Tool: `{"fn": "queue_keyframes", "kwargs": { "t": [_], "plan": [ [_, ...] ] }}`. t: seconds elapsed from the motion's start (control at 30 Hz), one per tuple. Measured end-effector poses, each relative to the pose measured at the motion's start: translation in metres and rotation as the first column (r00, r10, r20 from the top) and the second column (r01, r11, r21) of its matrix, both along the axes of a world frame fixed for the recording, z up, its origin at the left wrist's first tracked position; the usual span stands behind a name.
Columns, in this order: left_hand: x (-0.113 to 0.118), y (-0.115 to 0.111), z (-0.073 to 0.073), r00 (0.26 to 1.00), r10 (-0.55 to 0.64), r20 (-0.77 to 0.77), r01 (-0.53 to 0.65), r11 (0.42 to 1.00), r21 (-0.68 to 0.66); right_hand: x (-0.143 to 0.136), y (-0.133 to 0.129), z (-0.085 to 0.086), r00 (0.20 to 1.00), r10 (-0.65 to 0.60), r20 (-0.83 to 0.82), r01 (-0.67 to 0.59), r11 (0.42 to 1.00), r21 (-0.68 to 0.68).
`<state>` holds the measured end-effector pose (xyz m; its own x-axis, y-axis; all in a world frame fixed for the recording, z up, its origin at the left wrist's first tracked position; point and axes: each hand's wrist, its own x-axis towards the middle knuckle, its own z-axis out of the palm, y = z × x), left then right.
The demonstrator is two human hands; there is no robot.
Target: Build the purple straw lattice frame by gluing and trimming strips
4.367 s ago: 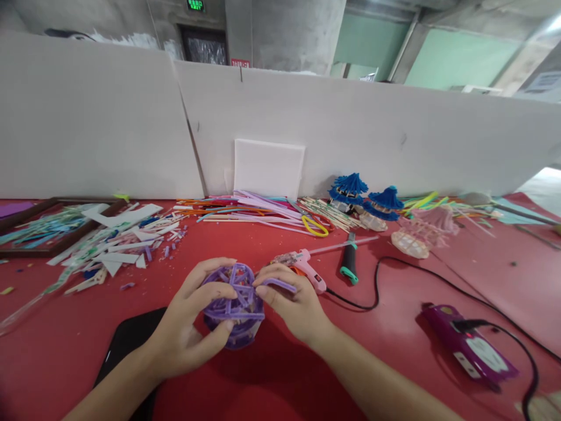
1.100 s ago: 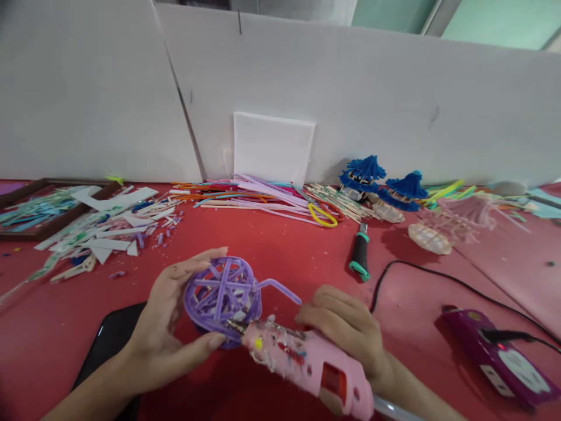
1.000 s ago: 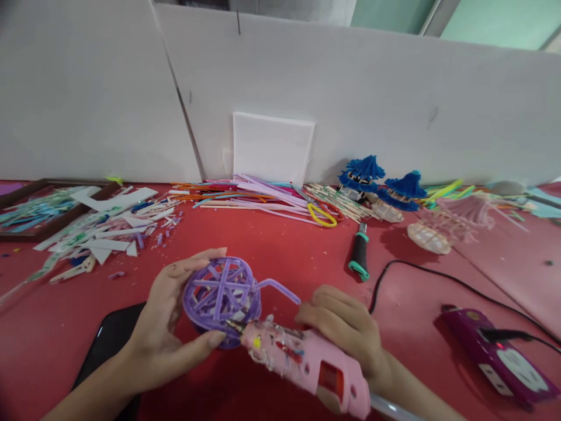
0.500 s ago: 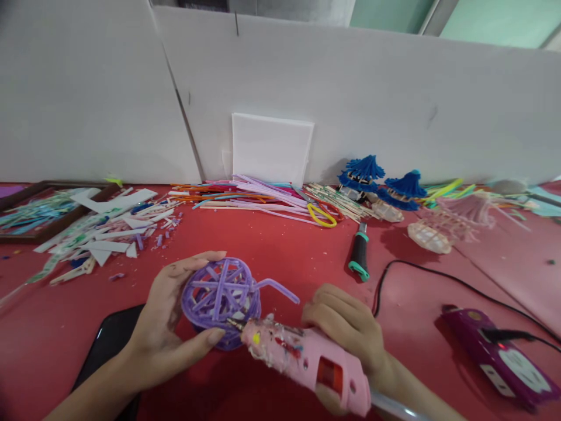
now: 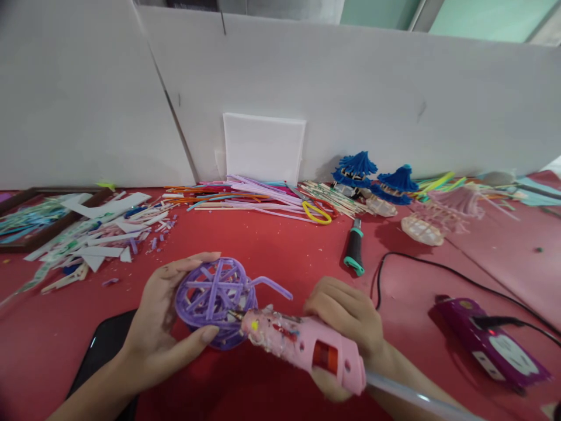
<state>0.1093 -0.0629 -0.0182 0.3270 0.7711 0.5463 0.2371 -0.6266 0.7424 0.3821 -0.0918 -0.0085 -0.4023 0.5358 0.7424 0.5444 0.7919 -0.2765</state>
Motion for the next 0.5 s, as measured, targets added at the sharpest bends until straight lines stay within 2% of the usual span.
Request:
{"fn": "queue_keyframes", "kwargs": {
  "t": [0.5],
  "plan": [
    [-0.0019,-0.0014,0.0007,0.999,0.030,-0.044,-0.030,1.000,-0.002,0.0059,0.0007,0.0049,1.000,-0.018,0.007,0.018,1.000,0.004]
  ]
}}
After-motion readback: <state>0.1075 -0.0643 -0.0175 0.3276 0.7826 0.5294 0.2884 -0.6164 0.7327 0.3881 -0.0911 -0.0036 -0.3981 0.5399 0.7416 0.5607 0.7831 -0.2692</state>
